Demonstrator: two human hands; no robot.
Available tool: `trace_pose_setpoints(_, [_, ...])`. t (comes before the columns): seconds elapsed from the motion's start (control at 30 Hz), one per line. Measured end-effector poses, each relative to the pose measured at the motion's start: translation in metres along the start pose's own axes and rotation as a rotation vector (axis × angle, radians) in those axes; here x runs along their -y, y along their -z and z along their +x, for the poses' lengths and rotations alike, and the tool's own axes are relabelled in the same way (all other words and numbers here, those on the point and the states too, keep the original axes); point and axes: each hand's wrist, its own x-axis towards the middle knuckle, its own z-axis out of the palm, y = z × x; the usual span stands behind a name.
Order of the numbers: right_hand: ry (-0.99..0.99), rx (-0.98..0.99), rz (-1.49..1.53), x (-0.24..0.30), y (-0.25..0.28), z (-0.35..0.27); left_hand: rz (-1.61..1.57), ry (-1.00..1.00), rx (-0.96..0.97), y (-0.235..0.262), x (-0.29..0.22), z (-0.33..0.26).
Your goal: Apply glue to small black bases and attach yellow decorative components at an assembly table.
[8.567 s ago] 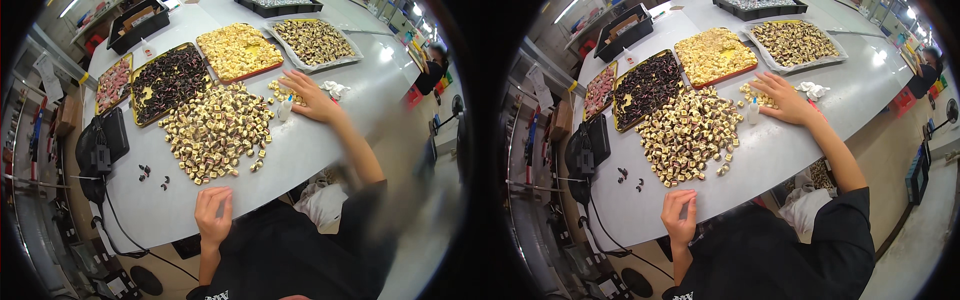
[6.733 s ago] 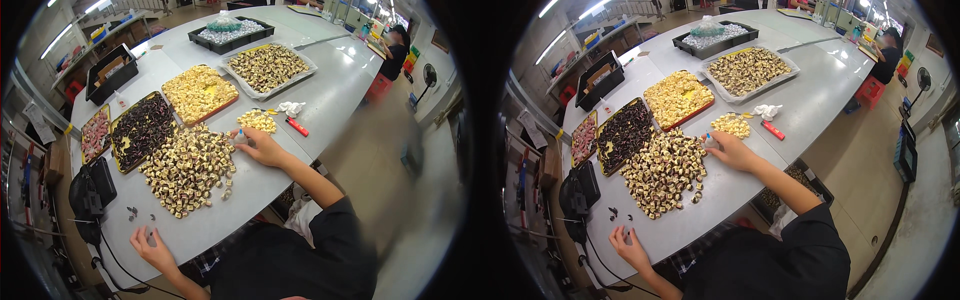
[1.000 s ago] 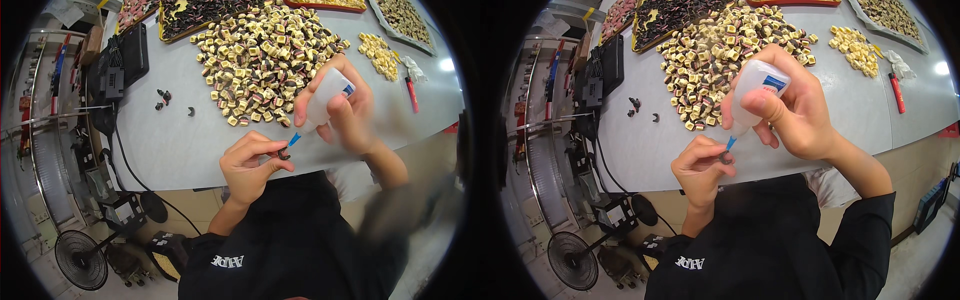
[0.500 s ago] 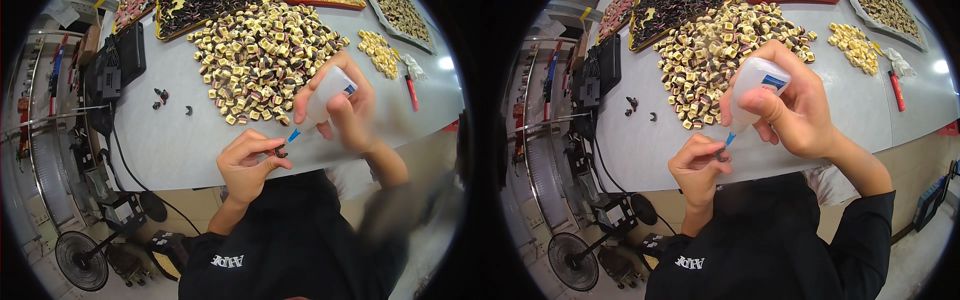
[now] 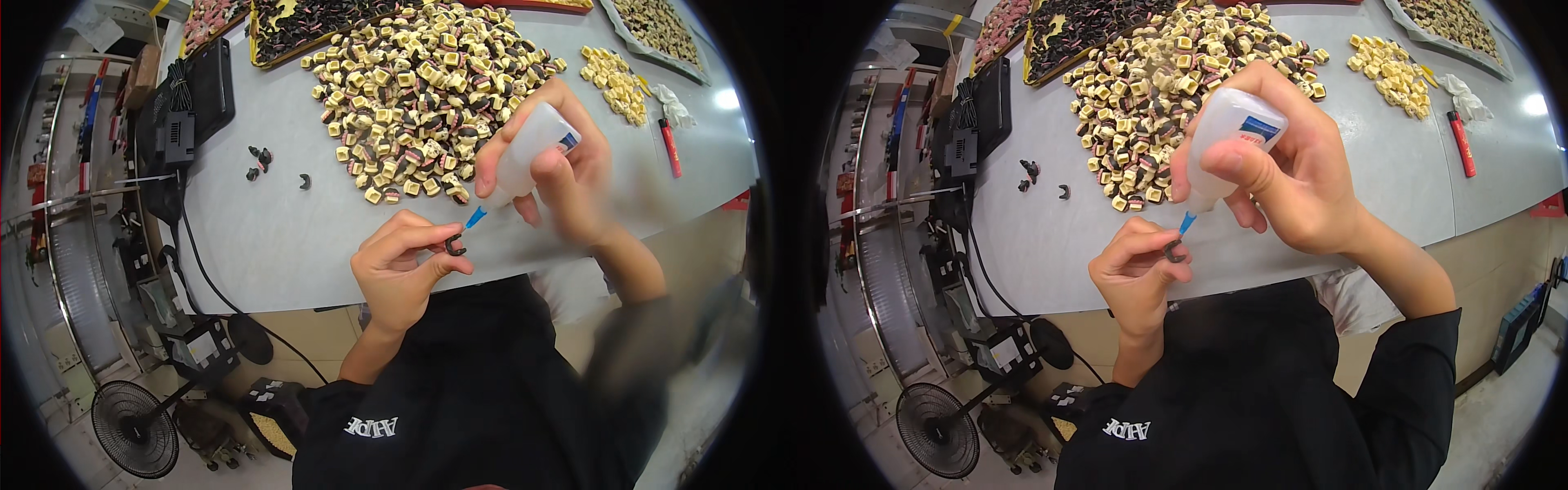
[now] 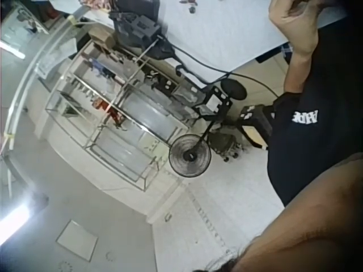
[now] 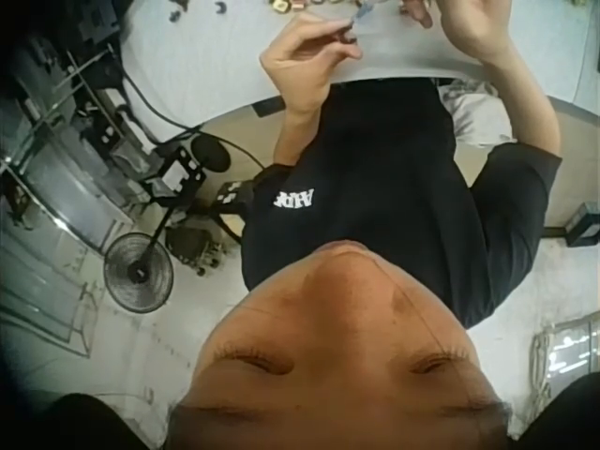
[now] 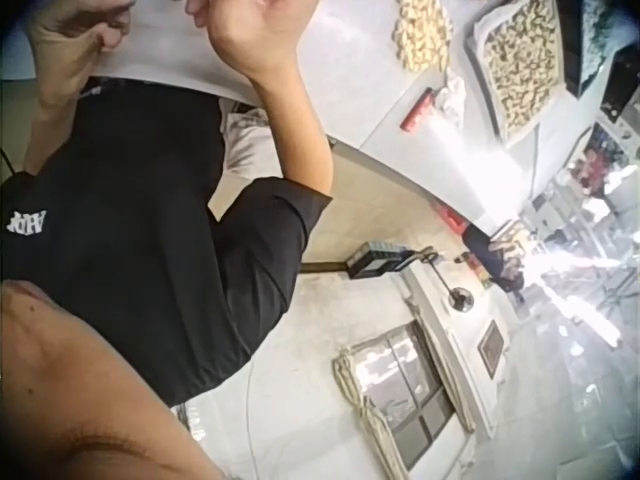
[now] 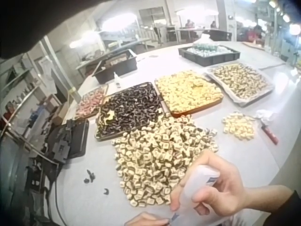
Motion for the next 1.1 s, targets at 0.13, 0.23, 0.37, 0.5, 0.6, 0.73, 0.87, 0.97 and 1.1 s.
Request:
trace_pose_setpoints(0.13, [0.085, 0.012, 0.076, -0.005, 0.008, 0.001, -0.042, 0.001, -0.026, -0.002, 0.001, 0.000])
trace_pose_setpoints(0.23, [0.165, 0.011, 0.106, -0.002, 0.016, 0.005, -0.055, 0.011, -0.037, -0.001, 0.002, 0.000])
trace_pose_setpoints(0.37, [0.217, -0.096, 0.215, 0.015, 0.025, 0.007, -0.060, 0.027, -0.063, 0.001, 0.002, 0.000])
trace_pose_setpoints(0.5, [0.337, -0.330, -0.173, 0.033, 0.043, -0.006, -0.073, 0.041, -0.076, 0.001, 0.001, -0.002])
trace_pose_setpoints(0.6, [0.235, -0.432, -0.622, 0.031, 0.072, -0.032, -0.080, 0.035, -0.069, 0.001, 0.002, -0.002])
trace_pose_setpoints(0.73, [0.133, -0.400, -0.672, 0.016, 0.086, -0.056, -0.071, 0.018, -0.048, 0.000, 0.001, -0.001])
trace_pose_setpoints(0.87, [0.038, -0.432, -0.756, 0.012, 0.089, -0.071, -0.071, 0.006, -0.040, 0.000, 0.002, -0.002])
trace_pose_setpoints(0.97, [0.112, -0.430, -0.846, 0.015, 0.095, -0.072, -0.076, -0.016, -0.051, 0.000, 0.002, -0.003])
trace_pose_setpoints(1.1, [0.152, -0.564, -1.198, 0.026, 0.124, -0.073, -0.066, -0.033, -0.048, -0.001, 0.002, -0.003])
